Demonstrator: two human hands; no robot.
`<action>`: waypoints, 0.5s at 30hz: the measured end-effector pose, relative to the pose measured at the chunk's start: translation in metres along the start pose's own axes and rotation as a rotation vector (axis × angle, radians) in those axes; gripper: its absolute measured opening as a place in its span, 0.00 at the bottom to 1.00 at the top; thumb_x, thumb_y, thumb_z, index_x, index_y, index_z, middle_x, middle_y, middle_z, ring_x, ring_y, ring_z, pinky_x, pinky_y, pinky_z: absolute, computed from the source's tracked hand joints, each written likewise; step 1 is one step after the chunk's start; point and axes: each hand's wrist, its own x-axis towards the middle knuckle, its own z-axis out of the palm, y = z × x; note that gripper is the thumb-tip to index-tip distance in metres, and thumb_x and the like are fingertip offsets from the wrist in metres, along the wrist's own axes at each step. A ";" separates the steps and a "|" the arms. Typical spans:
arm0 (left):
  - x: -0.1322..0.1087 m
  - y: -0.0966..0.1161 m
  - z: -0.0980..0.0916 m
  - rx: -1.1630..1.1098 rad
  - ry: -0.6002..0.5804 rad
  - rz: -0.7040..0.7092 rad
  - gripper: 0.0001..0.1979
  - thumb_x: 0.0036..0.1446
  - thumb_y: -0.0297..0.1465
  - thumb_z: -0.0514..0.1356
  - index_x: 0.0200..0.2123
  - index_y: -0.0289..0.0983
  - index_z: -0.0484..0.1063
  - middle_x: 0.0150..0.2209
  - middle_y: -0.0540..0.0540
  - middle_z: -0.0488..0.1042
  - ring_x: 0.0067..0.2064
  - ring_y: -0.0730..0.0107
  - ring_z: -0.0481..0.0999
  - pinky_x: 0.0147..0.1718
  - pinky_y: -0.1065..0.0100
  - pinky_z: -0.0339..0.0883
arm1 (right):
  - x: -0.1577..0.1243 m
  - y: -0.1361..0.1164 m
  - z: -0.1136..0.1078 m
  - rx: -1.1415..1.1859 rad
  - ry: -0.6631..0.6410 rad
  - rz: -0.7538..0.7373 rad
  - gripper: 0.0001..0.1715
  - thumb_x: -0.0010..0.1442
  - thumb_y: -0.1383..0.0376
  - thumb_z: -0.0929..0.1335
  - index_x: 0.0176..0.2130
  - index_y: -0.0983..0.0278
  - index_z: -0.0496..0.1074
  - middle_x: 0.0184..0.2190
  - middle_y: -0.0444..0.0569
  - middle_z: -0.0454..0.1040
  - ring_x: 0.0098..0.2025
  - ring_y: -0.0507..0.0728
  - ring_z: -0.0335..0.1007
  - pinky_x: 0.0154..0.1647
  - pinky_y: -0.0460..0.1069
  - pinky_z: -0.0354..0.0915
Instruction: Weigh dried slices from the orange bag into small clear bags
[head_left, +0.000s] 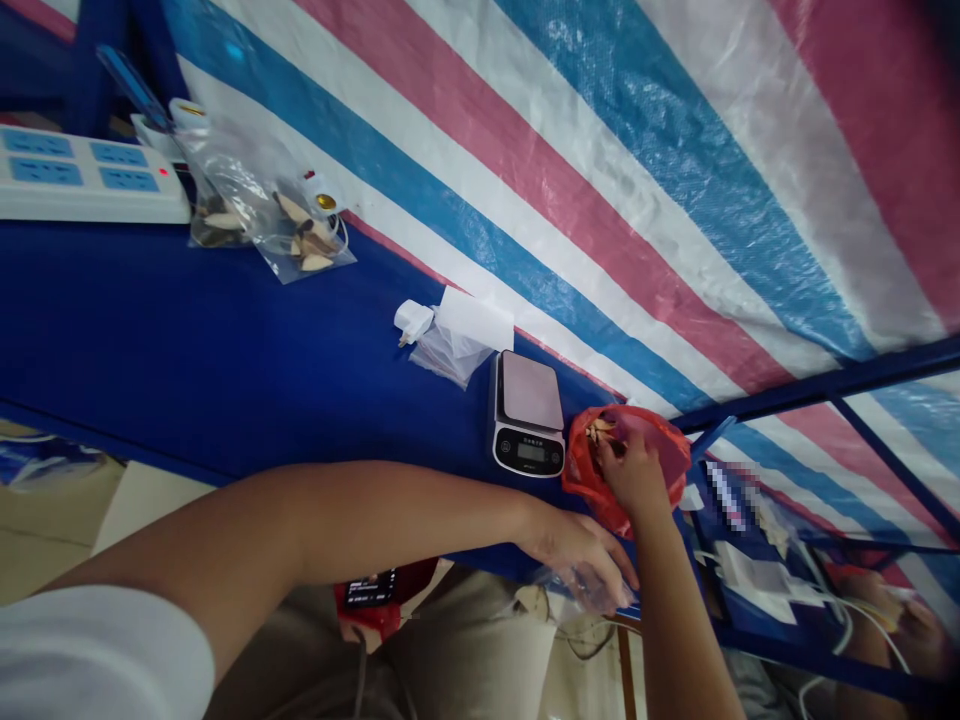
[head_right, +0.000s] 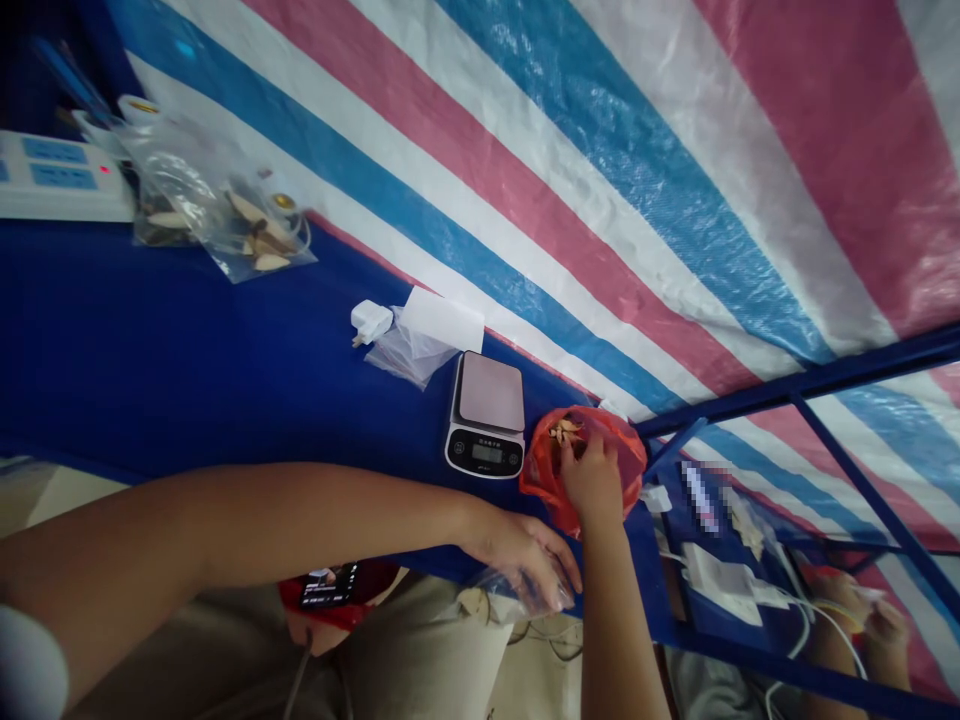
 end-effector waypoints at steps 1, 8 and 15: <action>0.001 -0.001 -0.001 0.006 -0.003 -0.002 0.28 0.28 0.30 0.78 0.37 0.37 0.75 0.34 0.49 0.78 0.34 0.68 0.79 0.38 0.63 0.74 | -0.005 0.001 0.004 -0.037 -0.009 0.004 0.40 0.64 0.50 0.65 0.67 0.69 0.63 0.59 0.73 0.67 0.57 0.76 0.71 0.56 0.65 0.65; 0.001 -0.005 -0.003 0.022 -0.028 0.009 0.29 0.30 0.35 0.78 0.39 0.37 0.75 0.33 0.48 0.78 0.34 0.67 0.80 0.36 0.63 0.75 | -0.010 0.021 0.026 -0.047 -0.119 -0.087 0.36 0.67 0.56 0.61 0.68 0.71 0.60 0.57 0.70 0.72 0.57 0.72 0.73 0.56 0.63 0.67; 0.000 -0.003 -0.002 0.013 -0.024 -0.003 0.29 0.32 0.34 0.78 0.40 0.37 0.75 0.33 0.48 0.78 0.35 0.70 0.79 0.39 0.65 0.74 | -0.001 0.037 0.024 0.017 -0.097 -0.172 0.29 0.65 0.62 0.60 0.61 0.66 0.72 0.58 0.64 0.74 0.61 0.70 0.71 0.60 0.62 0.65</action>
